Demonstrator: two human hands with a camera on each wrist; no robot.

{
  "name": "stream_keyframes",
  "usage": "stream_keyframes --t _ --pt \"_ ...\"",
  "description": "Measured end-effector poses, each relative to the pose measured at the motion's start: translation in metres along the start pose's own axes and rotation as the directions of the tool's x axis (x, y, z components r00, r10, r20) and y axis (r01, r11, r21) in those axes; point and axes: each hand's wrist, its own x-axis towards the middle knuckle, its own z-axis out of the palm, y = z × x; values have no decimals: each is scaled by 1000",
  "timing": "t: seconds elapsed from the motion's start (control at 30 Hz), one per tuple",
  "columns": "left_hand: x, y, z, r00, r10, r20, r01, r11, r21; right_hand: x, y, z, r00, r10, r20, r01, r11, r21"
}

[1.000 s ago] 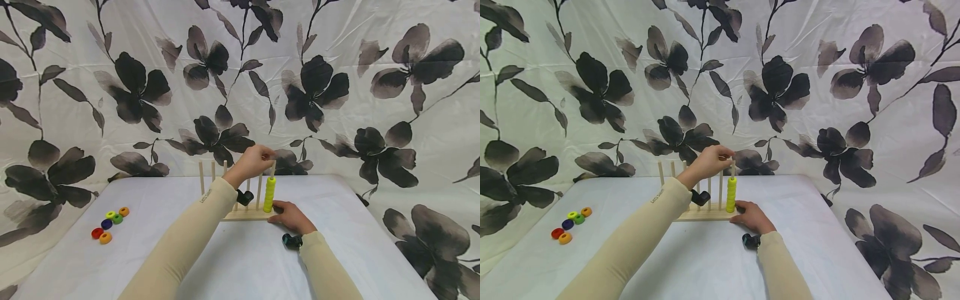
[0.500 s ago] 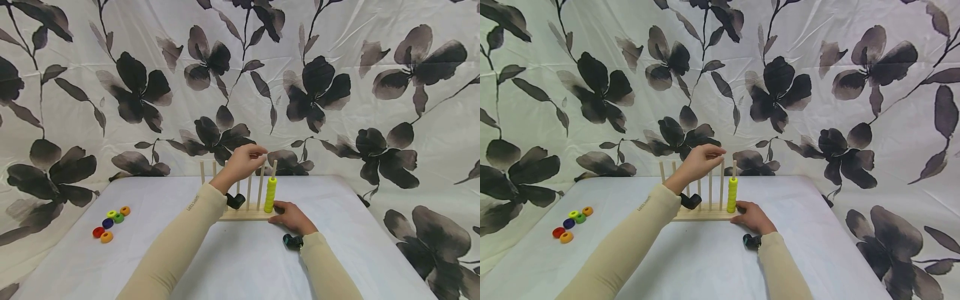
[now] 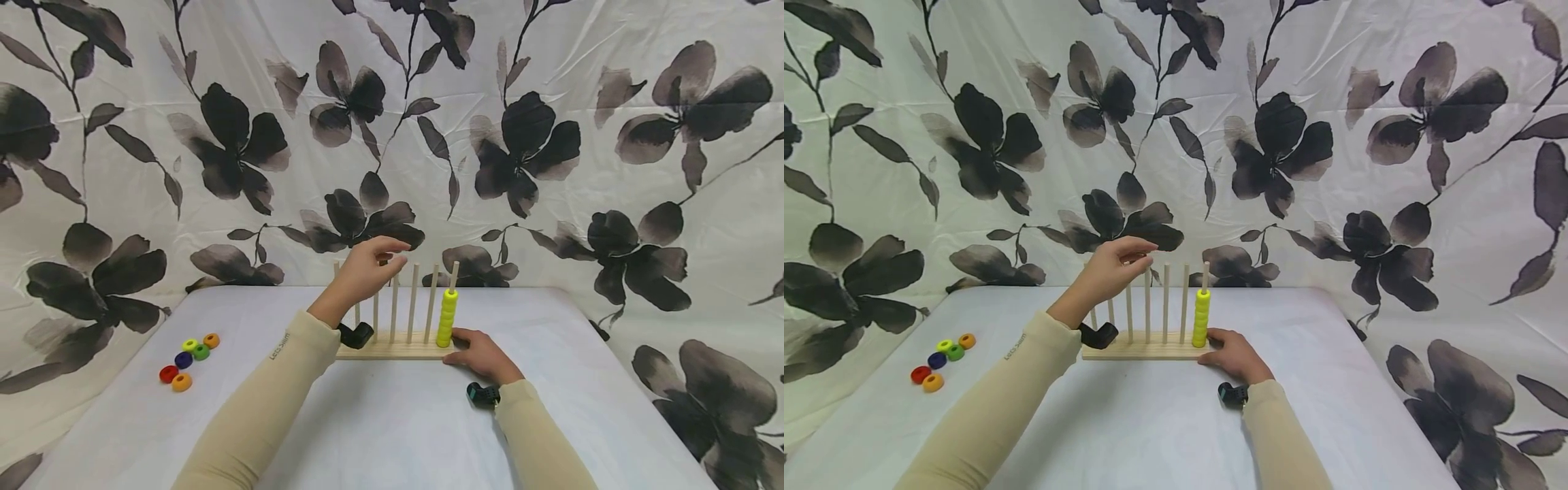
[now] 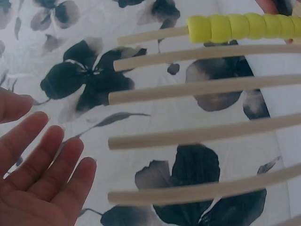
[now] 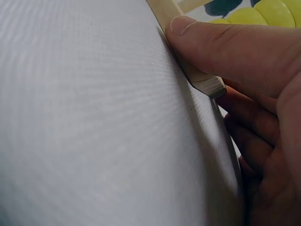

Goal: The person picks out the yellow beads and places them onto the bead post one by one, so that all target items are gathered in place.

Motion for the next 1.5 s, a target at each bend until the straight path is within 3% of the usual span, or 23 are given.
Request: stream_keyframes --t 0.17,0.33,0.93,1.5 --pt "-9 -6 -14 1000 3 -28 -2 1000 22 0 0 -2 1000 0 4 0 1000 -9" --pt "-19 -17 -30 997 -19 -73 18 1000 -11 1 0 -2 1000 21 10 -21 1000 -6" --pt "-56 -61 -77 980 -151 -131 162 984 78 -1 -3 -1 1000 14 11 -14 1000 -8" --pt "-88 -108 -100 956 -258 -141 282 941 188 -3 -1 1 1000 6 -2 -6 1000 -17"
